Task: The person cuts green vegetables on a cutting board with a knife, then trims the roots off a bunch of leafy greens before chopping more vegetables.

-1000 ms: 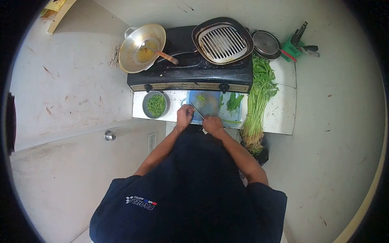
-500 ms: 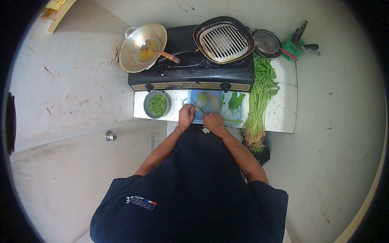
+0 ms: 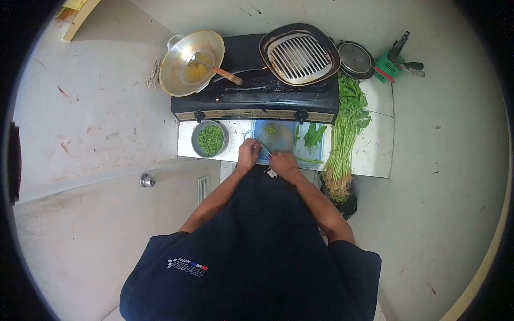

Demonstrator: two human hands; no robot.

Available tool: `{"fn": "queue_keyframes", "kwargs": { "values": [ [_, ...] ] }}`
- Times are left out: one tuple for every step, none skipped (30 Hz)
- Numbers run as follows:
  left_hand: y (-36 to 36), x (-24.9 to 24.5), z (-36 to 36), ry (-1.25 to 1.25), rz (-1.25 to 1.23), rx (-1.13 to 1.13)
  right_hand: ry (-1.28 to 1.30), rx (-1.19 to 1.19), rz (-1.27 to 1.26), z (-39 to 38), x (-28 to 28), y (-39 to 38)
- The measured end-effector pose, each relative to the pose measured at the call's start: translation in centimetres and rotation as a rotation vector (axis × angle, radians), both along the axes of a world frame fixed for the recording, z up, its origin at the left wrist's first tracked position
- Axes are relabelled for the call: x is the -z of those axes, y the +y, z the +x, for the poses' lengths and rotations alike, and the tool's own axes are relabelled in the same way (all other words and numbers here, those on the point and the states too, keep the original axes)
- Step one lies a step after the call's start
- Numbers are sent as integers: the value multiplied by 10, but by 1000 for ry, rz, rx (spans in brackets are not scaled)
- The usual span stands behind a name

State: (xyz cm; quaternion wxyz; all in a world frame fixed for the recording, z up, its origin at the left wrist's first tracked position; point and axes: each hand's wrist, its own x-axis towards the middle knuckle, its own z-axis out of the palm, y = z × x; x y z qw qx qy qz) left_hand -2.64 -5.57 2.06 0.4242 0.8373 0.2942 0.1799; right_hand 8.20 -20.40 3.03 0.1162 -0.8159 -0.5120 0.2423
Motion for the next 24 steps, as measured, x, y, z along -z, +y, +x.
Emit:
{"fn": "queue_keyframes", "kwargs": {
  "values": [
    [0,0,0,-11,1,4,-6,-5,0,0,2,3],
    [0,0,0,-20,0,9,-9,-16,9,0,4,4],
    [1,3,-2,-30,1,13,-13,-27,20,1,5,6],
    [2,7,-2,-25,14,17,-18,-39,32,1,5,7],
    [3,10,-3,-20,27,20,-7,-18,25,1,5,6],
    [3,8,-2,-16,40,21,3,1,19,0,4,4],
    [2,5,-2,-8,27,14,13,20,13,1,4,3],
    [1,3,-3,0,15,5,-4,18,22,0,3,0],
    [0,1,-3,9,3,-3,-19,15,31,0,2,-5],
    [0,1,-3,-9,-4,-5,-34,14,41,-1,2,-8],
    [0,0,-2,-26,-12,-6,-28,15,38,0,2,-10],
    [-1,0,-3,-42,-20,-6,-21,16,35,0,0,-13],
    [-1,0,-4,-42,-26,-6,-13,18,32,-1,-3,-15],
    [-1,0,-3,-45,-31,-5,-12,6,39,-1,-4,-14],
    [-1,1,-3,-48,-35,-3,-11,-4,47,0,-3,-11],
    [-1,1,-3,-36,-11,6,-11,-13,55,1,-2,-8],
    [0,1,-3,-25,13,15,-23,-17,61,1,-1,-3],
    [1,0,-3,-13,38,22,-34,-22,69,1,2,2],
    [1,-1,-3,-7,33,19,-46,-27,76,0,4,4],
    [1,-1,-3,-2,29,14,-47,-17,71,0,6,4],
    [0,0,-4,5,23,7,-48,-9,65,-1,8,4],
    [-1,2,-4,-9,7,3,-48,-1,59,-1,9,4],
    [-1,3,-4,-24,-9,-2,-36,-7,54,-1,10,2],
    [-1,3,-4,-40,-26,-8,-24,-14,48,0,10,-2]
  ]
}}
